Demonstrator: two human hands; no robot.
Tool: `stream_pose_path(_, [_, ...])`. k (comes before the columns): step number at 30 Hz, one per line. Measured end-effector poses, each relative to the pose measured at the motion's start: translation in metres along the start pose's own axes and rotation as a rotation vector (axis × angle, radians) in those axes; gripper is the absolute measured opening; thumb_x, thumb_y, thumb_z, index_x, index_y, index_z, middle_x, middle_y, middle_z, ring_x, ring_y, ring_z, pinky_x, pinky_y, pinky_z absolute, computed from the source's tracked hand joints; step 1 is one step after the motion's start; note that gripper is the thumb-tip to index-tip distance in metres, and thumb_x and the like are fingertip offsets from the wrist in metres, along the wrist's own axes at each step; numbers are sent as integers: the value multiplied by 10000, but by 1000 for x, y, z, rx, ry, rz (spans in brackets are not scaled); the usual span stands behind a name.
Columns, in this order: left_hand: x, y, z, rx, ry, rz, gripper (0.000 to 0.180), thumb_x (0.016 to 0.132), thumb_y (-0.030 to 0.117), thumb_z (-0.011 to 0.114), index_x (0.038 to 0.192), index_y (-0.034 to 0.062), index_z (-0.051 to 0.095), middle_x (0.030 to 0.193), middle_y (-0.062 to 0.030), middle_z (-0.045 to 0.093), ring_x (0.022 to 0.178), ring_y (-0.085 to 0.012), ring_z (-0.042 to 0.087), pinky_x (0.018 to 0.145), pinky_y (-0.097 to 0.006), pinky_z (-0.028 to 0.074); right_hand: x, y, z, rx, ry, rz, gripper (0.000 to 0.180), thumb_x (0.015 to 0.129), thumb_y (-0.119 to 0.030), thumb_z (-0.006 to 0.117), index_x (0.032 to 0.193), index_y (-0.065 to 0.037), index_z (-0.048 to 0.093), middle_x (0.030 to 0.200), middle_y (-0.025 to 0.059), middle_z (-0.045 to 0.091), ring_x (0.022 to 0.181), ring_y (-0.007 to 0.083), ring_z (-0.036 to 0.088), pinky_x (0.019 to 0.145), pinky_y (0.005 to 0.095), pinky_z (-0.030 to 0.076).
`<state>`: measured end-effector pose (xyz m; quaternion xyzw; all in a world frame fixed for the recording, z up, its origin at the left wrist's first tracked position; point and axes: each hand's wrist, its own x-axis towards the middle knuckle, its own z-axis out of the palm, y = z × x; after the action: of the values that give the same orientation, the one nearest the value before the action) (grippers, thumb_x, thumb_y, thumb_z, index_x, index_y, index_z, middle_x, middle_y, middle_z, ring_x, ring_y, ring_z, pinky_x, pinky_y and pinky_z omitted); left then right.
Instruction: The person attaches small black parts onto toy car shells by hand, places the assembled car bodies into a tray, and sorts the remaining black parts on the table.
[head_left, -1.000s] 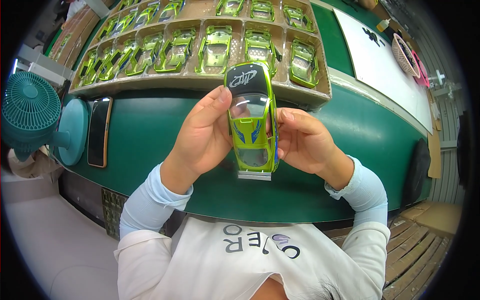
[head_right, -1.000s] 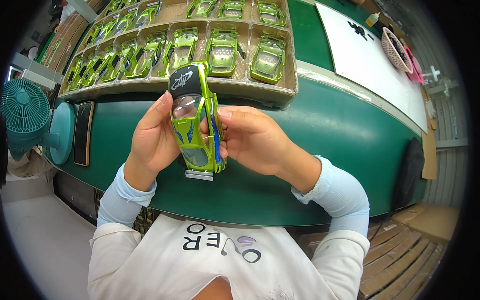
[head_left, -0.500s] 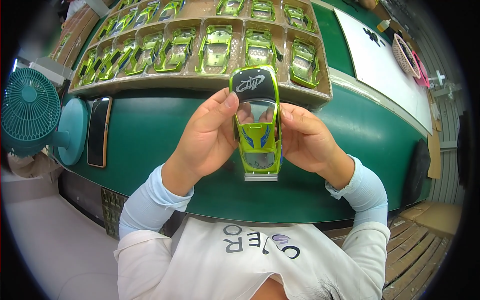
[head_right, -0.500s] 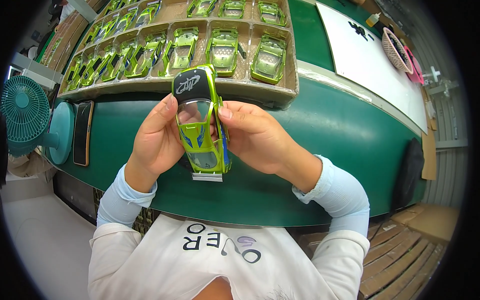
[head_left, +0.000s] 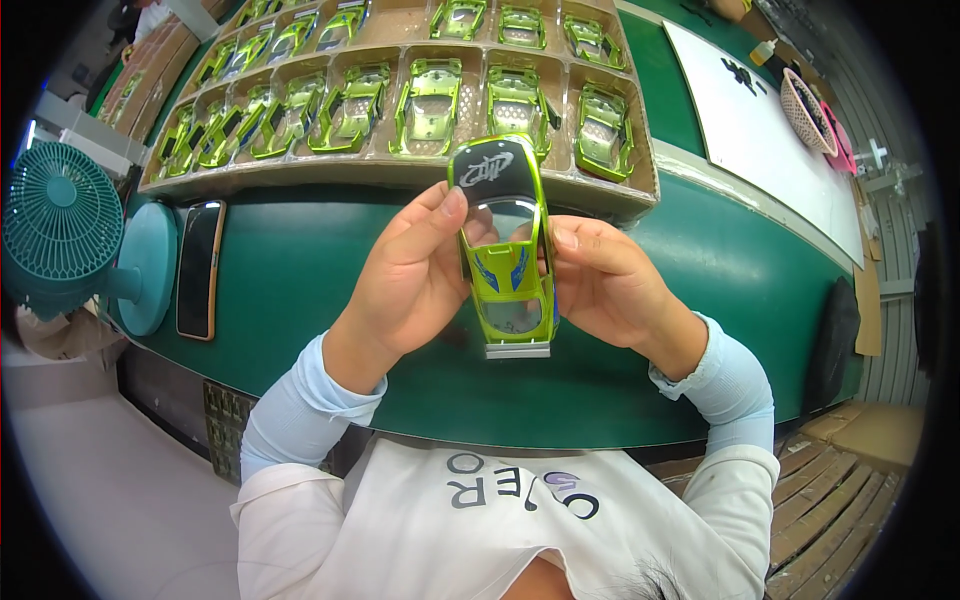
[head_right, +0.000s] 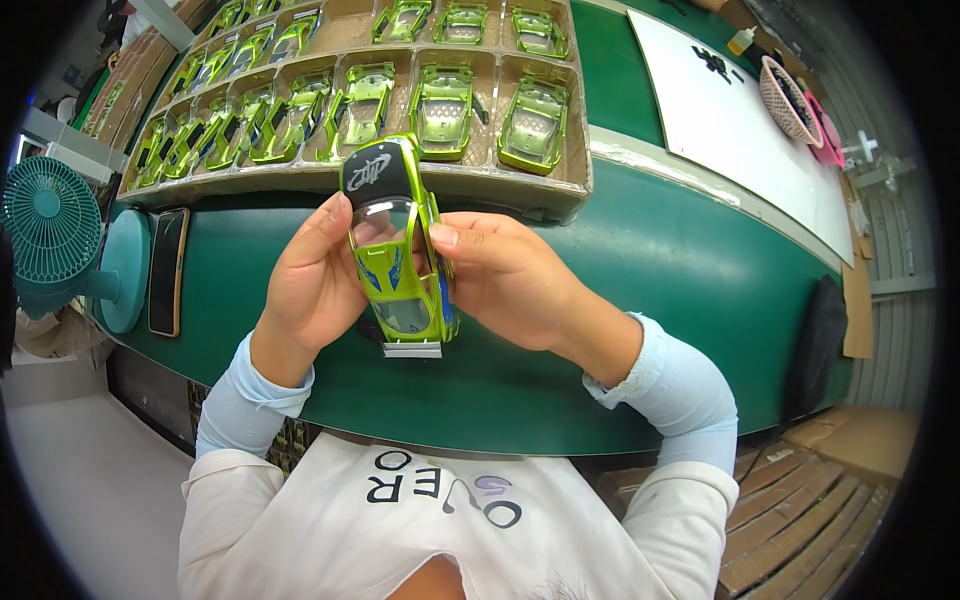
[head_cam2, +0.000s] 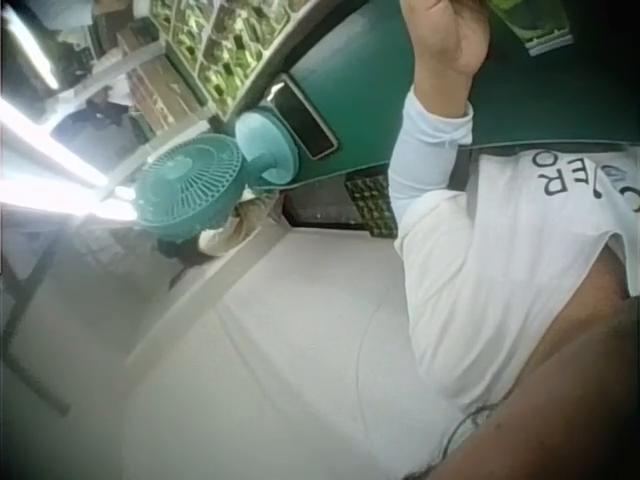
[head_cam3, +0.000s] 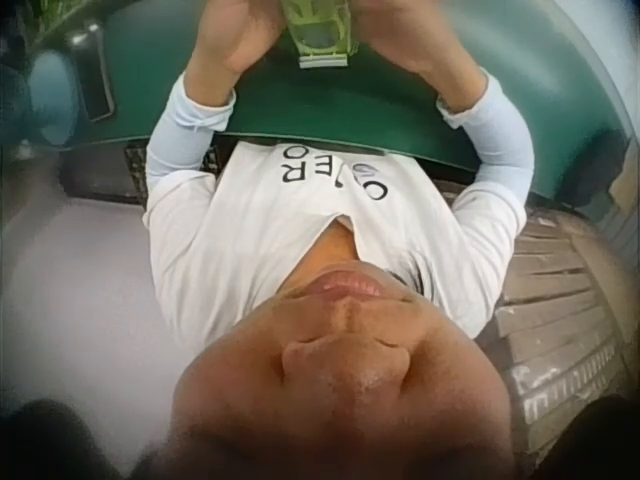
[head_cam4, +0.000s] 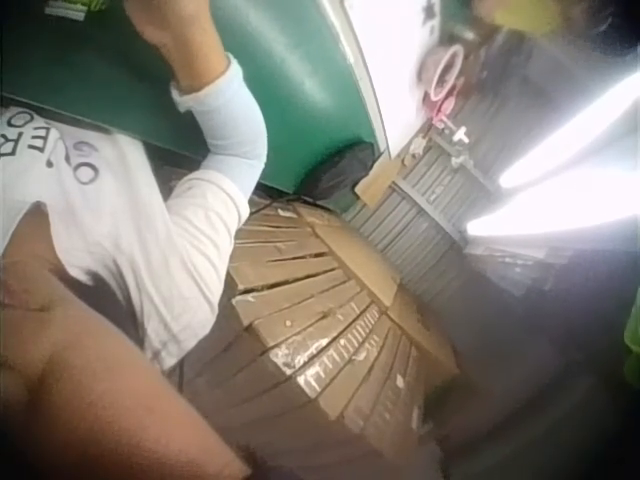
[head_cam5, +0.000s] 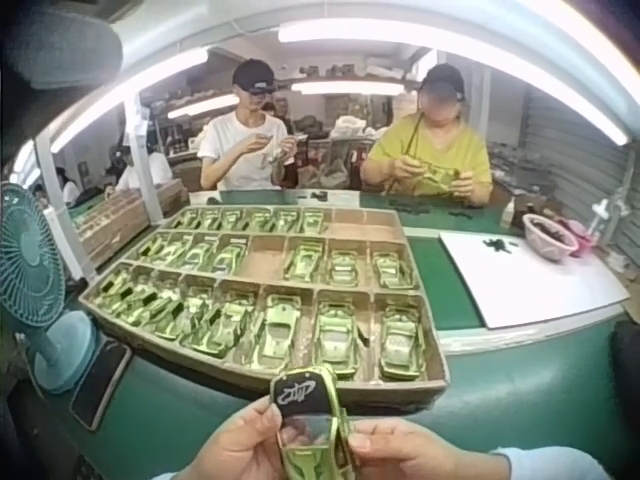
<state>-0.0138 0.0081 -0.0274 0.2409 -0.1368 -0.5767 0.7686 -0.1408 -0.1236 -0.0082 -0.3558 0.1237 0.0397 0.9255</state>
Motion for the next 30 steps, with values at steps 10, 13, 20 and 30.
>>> stream_pose_path(10, [-2,-4,4,-40,-31,22,203,900,192,454,1042,48,466,794,-1,474,754,-102,466,723,-249,399,-10,16,-2,10,-120,-59,253,830,-213,571,997,-28,524,950,38,558,863,129,527,798,295,416])
stream_pose_path(13, [-2,-3,2,-19,-80,31,204,905,189,441,1055,52,462,800,-8,480,758,-107,469,730,-263,410,-11,15,0,-51,-114,-80,260,835,-218,568,1005,-26,523,953,49,562,877,134,534,808,296,419])
stream_pose_path(20, [-5,3,-14,-70,-128,158,316,926,230,374,1152,12,398,1050,-100,530,970,-200,524,847,-361,433,-6,-2,16,-322,-99,-61,321,806,-159,594,1080,-9,523,946,44,577,859,104,537,788,257,424])
stream_pose_path(30, [-30,67,-8,697,176,408,257,875,178,488,1049,-11,503,1054,-104,538,992,-160,489,855,-298,379,150,-112,38,-842,266,-330,85,672,-79,600,701,-1,588,661,45,542,619,113,488,566,254,373])
